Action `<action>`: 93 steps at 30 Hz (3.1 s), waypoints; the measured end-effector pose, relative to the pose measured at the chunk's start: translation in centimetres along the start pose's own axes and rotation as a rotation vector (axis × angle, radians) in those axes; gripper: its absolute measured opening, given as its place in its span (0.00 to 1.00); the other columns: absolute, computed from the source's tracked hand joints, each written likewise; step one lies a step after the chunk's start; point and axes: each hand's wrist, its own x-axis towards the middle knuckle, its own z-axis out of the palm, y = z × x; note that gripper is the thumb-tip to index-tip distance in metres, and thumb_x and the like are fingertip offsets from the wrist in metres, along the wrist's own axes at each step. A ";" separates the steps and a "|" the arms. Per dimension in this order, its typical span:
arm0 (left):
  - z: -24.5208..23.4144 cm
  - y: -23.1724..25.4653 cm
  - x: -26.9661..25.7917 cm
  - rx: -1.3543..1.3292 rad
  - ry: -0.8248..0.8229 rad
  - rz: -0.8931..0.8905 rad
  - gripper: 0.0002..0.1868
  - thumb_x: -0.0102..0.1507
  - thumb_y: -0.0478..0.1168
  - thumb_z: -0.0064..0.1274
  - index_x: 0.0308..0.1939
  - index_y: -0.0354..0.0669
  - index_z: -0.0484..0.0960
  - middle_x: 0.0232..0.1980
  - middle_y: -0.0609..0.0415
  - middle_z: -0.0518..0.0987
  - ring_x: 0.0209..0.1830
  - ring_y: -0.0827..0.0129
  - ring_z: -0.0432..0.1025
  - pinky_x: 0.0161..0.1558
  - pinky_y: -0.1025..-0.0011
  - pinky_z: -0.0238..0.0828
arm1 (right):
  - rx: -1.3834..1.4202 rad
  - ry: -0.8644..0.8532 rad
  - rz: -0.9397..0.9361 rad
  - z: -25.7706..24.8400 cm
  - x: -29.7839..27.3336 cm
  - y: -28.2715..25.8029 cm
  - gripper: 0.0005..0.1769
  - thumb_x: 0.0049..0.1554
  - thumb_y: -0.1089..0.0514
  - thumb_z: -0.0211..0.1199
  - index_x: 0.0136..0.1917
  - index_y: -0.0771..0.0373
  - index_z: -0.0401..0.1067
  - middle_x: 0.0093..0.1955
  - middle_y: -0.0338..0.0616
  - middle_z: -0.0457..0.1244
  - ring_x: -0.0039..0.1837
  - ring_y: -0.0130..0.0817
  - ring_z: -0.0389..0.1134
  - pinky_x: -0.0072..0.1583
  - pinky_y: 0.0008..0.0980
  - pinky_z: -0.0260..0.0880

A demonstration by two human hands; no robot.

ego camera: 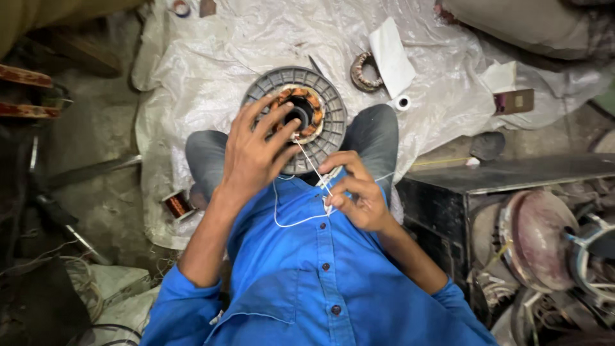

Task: The person sits on the floor and uses a white string to tie and secure copper windings on a motor stator. They repeatedly wrap the string around the windings and pull it tight to hold them in place.

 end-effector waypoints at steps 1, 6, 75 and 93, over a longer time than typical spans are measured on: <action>0.1 0.8 -0.2 -0.075 -0.002 0.058 0.17 0.57 0.42 0.65 0.48 0.42 0.86 0.59 0.48 0.79 0.64 0.49 0.69 0.63 0.48 0.66 | -0.061 -0.010 0.023 -0.5 -0.9 0.0 0.19 0.68 0.49 0.60 0.41 0.66 0.70 0.56 0.58 0.60 0.60 0.48 0.61 0.65 0.46 0.60; 0.4 4.0 -3.1 -0.462 -0.153 0.245 0.09 0.59 0.37 0.65 0.43 0.41 0.86 0.45 0.53 0.82 0.50 0.63 0.78 0.68 0.53 0.70 | 0.396 -0.176 0.205 -2.9 -5.0 2.5 0.18 0.67 0.49 0.61 0.40 0.62 0.70 0.40 0.43 0.67 0.47 0.36 0.68 0.59 0.43 0.69; -5.7 -5.6 -14.5 0.506 0.539 -0.728 0.17 0.59 0.29 0.51 0.52 0.26 0.80 0.53 0.29 0.72 0.52 0.39 0.68 0.57 0.50 0.66 | -0.391 0.078 0.229 -9.0 -1.3 4.5 0.06 0.49 0.64 0.73 0.43 0.65 0.81 0.36 0.41 0.69 0.37 0.31 0.69 0.39 0.30 0.65; -1.2 -1.2 -11.1 -0.703 0.216 -0.661 0.12 0.63 0.33 0.49 0.31 0.32 0.87 0.16 0.54 0.75 0.11 0.73 0.67 0.18 0.74 0.64 | -0.222 -0.087 0.231 -6.3 0.4 3.3 0.07 0.51 0.65 0.71 0.45 0.65 0.82 0.37 0.43 0.70 0.38 0.35 0.71 0.41 0.32 0.68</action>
